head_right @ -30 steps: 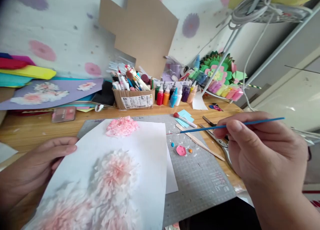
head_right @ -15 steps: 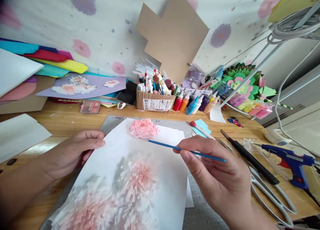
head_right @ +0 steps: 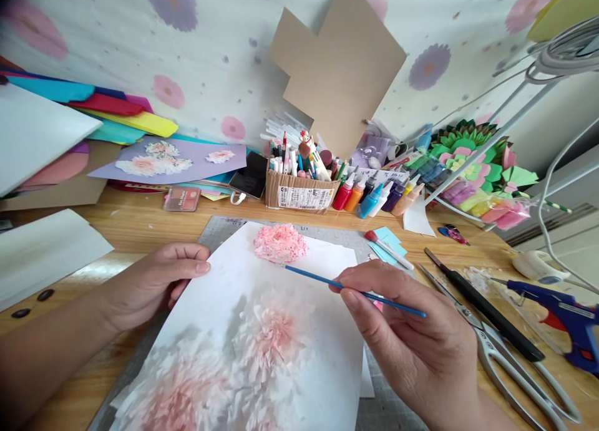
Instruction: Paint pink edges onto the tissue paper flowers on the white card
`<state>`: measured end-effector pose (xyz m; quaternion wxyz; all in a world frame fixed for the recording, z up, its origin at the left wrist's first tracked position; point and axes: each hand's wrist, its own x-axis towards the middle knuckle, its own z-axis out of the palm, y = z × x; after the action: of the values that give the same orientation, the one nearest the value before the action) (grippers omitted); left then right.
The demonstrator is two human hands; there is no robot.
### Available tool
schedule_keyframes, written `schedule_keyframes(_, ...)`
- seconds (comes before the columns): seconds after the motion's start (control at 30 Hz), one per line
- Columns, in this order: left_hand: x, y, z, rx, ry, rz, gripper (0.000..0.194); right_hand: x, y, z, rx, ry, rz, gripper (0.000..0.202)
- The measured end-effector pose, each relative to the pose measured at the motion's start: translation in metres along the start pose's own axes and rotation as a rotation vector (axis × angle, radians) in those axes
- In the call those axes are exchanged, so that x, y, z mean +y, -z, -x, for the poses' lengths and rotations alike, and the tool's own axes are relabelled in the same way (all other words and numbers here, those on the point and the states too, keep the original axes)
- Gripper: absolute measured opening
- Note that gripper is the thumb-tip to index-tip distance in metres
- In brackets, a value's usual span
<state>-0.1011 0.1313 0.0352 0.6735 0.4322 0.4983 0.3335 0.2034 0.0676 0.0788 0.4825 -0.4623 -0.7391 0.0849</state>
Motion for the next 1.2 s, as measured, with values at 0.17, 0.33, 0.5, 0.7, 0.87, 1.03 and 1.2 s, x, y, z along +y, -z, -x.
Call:
schedule_keyframes(0.17, 0.0, -0.001, 0.0, 0.0, -0.01, 0.002, 0.036, -0.001, -0.004, 0.0, 0.001, -0.011, -0.006, 0.013)
schedule_keyframes(0.33, -0.001, 0.0, 0.001, -0.009, -0.002, 0.013, 0.036, -0.006, -0.002, -0.001, 0.009, -0.029, -0.015, 0.014)
schedule_keyframes(0.5, -0.001, 0.001, 0.001, -0.015, -0.002, 0.022, 0.036, -0.01, 0.003, -0.002, 0.015, -0.086, 0.007, 0.013)
schedule_keyframes(0.7, 0.0, 0.001, 0.001, -0.019, -0.009, 0.029, 0.037, -0.006, 0.011, 0.003, 0.056, -0.101, 0.047, 0.009)
schedule_keyframes(0.87, 0.0, 0.0, 0.0, -0.018, -0.012, 0.015, 0.036, -0.006, 0.005, -0.001, 0.005, -0.041, 0.02, 0.012)
schedule_keyframes(1.03, 0.0, 0.001, 0.0, -0.021, -0.007, 0.019, 0.035, -0.008, 0.005, 0.0, -0.017, -0.015, 0.026, 0.009)
schedule_keyframes(1.2, -0.002, 0.001, 0.0, -0.023, -0.011, 0.022, 0.034, -0.01, 0.012, 0.0, 0.023, -0.054, 0.042, 0.012)
